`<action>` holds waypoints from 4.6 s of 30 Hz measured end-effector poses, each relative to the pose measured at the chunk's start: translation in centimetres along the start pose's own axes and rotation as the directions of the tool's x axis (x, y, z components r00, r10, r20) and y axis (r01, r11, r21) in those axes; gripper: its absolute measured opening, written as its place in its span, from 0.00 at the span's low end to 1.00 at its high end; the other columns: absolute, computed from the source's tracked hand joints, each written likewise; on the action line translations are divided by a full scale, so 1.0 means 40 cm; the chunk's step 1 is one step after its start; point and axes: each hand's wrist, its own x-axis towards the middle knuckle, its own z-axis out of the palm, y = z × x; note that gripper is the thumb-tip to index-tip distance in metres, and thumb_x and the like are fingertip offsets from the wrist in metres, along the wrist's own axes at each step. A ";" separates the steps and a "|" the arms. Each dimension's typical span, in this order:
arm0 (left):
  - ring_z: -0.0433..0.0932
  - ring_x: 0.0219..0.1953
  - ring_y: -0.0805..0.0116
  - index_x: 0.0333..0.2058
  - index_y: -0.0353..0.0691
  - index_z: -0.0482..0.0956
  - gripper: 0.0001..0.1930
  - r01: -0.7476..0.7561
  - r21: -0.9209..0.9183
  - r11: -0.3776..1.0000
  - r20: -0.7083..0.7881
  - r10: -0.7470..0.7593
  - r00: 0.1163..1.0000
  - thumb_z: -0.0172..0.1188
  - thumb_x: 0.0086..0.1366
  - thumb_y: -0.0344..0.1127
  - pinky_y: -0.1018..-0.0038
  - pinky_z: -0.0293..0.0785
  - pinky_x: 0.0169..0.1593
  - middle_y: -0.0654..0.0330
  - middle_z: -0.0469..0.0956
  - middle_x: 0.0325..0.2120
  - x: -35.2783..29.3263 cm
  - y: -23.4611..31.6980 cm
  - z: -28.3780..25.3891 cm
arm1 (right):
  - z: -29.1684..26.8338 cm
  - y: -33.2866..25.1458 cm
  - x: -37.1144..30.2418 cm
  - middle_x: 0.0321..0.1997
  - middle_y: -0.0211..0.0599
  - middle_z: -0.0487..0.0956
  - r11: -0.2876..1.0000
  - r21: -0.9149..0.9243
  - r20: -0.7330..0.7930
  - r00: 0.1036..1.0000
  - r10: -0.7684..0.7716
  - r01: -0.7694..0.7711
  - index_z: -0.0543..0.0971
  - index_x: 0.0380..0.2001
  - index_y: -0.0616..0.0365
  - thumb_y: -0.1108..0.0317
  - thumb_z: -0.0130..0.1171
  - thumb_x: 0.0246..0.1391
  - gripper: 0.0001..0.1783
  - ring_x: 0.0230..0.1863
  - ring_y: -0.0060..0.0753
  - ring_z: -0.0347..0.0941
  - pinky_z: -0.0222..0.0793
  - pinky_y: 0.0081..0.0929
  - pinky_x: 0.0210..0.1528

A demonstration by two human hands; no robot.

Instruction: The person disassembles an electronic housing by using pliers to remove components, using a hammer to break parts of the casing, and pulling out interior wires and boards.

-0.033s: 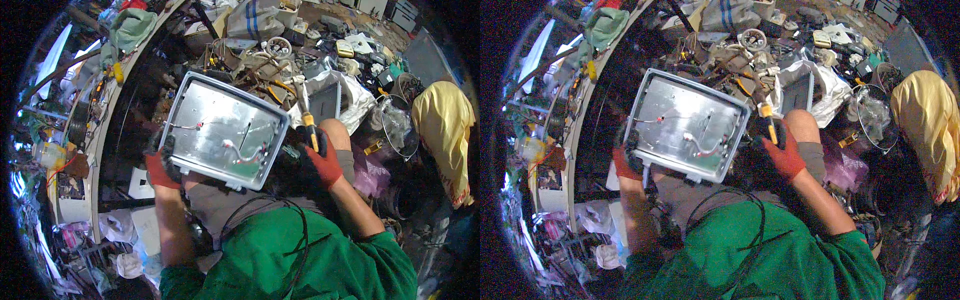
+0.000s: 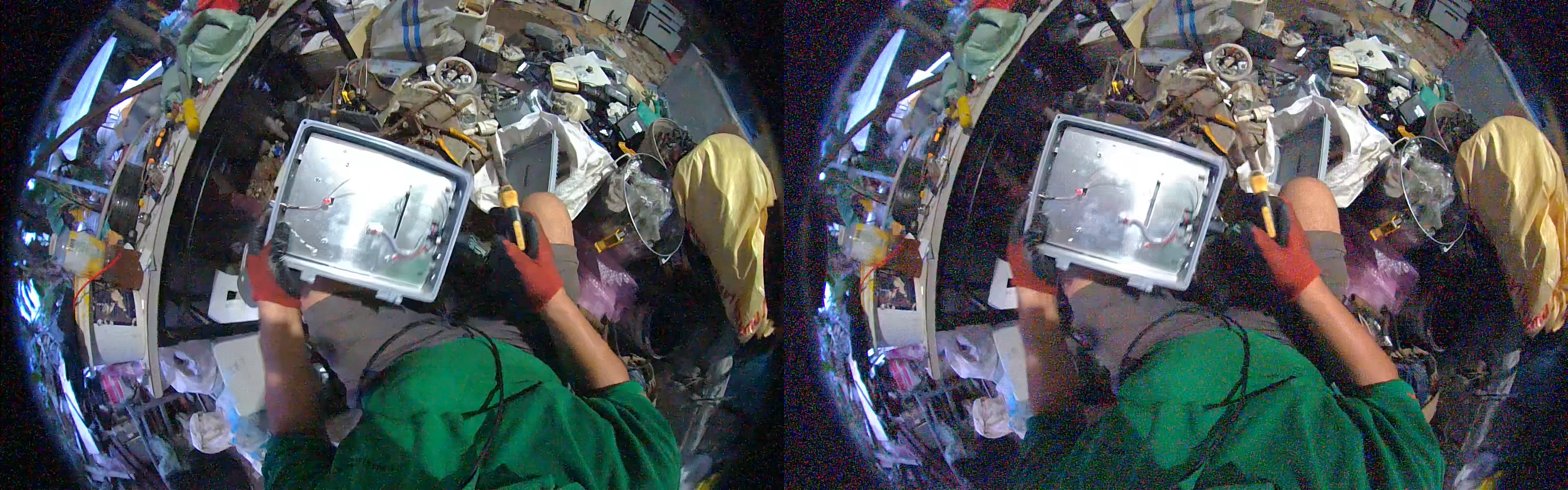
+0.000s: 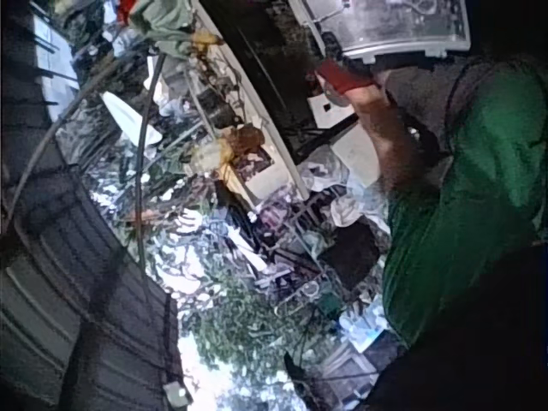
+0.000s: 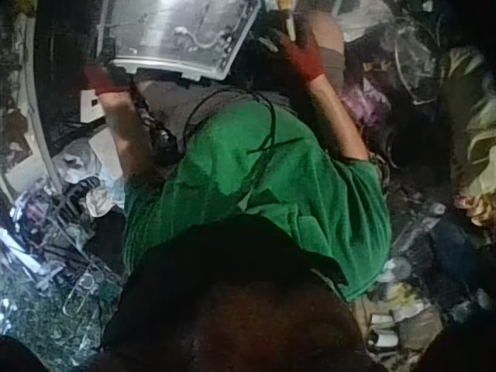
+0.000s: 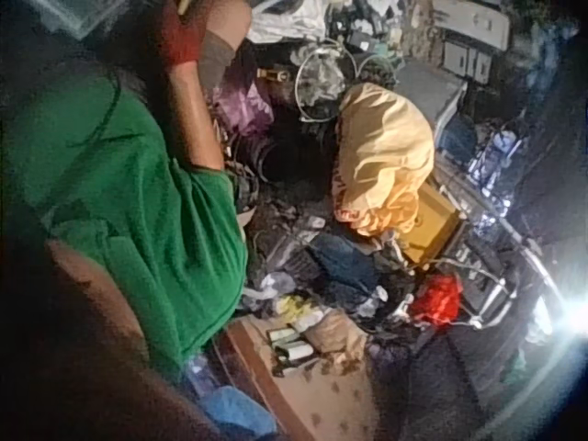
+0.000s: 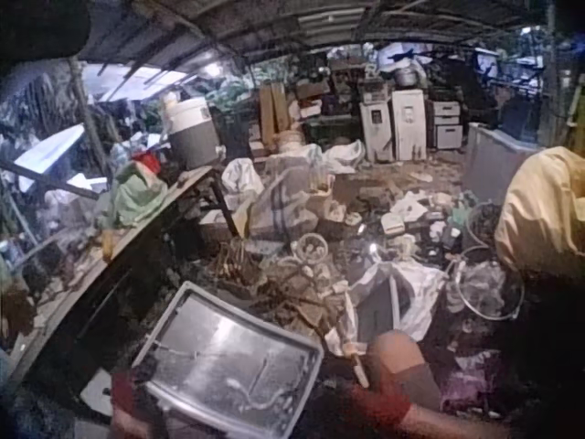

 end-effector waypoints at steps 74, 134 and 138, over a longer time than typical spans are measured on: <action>0.54 0.64 0.39 0.63 0.31 0.52 0.35 0.012 0.651 0.759 -0.176 0.135 0.975 0.52 0.58 0.33 0.57 0.53 0.66 0.32 0.55 0.60 0.144 -0.368 0.100 | 0.368 0.096 0.356 0.73 0.48 0.44 0.123 -0.866 0.500 0.838 0.219 0.485 0.52 0.68 0.39 0.34 0.56 0.45 0.50 0.71 0.66 0.40 0.40 0.65 0.66; 0.76 0.29 0.71 0.38 0.42 0.74 0.08 -0.546 -0.694 0.470 -0.526 0.186 0.830 0.57 0.65 0.38 0.73 0.75 0.31 0.63 0.77 0.34 0.231 -0.242 -0.060 | 0.456 0.090 0.389 0.73 0.57 0.36 -0.071 -0.916 0.327 0.839 0.435 0.394 0.40 0.70 0.36 0.32 0.61 0.38 0.61 0.70 0.68 0.41 0.45 0.54 0.67; 0.77 0.37 0.69 0.43 0.42 0.74 0.10 -0.663 -0.498 0.559 -0.584 0.349 0.733 0.55 0.66 0.38 0.73 0.76 0.37 0.62 0.77 0.40 0.224 -0.265 -0.042 | 0.459 0.079 0.385 0.73 0.57 0.36 -0.053 -0.917 0.332 0.833 0.443 0.395 0.40 0.70 0.35 0.35 0.62 0.39 0.60 0.70 0.70 0.41 0.45 0.54 0.67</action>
